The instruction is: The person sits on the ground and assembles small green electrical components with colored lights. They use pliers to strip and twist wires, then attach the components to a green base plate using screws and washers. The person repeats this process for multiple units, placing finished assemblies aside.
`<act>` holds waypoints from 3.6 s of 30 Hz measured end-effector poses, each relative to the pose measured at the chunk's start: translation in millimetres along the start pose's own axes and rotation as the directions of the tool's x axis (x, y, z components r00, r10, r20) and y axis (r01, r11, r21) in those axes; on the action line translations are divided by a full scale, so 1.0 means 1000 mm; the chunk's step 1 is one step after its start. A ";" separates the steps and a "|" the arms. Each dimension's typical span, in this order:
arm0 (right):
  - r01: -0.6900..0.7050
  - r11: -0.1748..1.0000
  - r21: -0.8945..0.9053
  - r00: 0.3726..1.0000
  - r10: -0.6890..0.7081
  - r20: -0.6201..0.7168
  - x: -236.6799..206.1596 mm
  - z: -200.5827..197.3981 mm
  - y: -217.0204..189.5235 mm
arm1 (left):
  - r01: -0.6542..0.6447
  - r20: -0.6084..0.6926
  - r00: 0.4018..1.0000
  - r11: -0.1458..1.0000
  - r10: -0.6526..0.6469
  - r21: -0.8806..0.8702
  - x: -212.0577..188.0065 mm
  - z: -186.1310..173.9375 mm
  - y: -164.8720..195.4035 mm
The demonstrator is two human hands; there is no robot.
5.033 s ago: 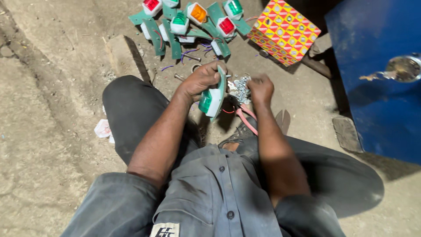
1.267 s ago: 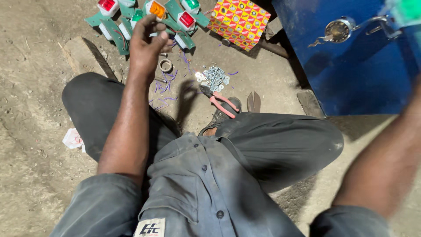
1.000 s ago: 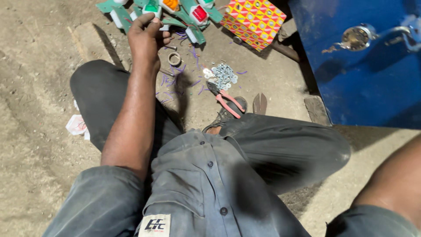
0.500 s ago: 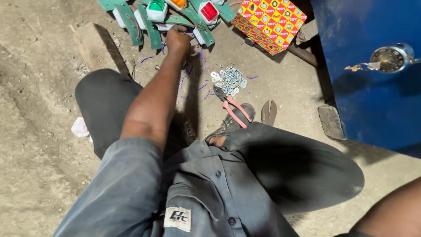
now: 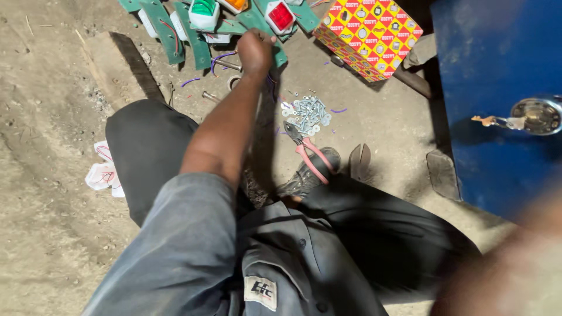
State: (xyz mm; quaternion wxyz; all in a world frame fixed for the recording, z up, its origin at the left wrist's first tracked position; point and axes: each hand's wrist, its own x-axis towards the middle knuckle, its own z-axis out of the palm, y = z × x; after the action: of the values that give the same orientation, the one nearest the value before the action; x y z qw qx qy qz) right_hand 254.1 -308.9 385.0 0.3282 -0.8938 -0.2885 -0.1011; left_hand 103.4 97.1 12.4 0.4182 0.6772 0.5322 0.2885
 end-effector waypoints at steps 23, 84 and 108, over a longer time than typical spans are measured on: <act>-0.210 0.843 -0.495 0.129 0.525 0.841 -0.142 0.289 -0.003 | 0.275 0.442 0.874 0.956 -0.204 -0.104 -0.111 -0.068 -0.027; 0.183 0.958 -0.221 0.633 0.057 0.772 -0.157 0.277 -0.041 | 0.568 0.697 0.644 0.807 -0.316 -0.159 -0.126 -0.036 -0.021; -0.963 -0.269 -0.008 0.007 -0.057 0.998 -0.154 0.321 -0.013 | 0.695 0.680 0.645 0.637 -0.348 -0.333 -0.107 -0.047 -0.037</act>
State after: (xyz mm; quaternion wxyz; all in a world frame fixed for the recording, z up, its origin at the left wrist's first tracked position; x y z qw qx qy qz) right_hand 119.1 -163.2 89.4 0.5793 -0.3827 0.1681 0.6998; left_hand 18.3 9.5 8.7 0.8028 0.3775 0.4543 0.0814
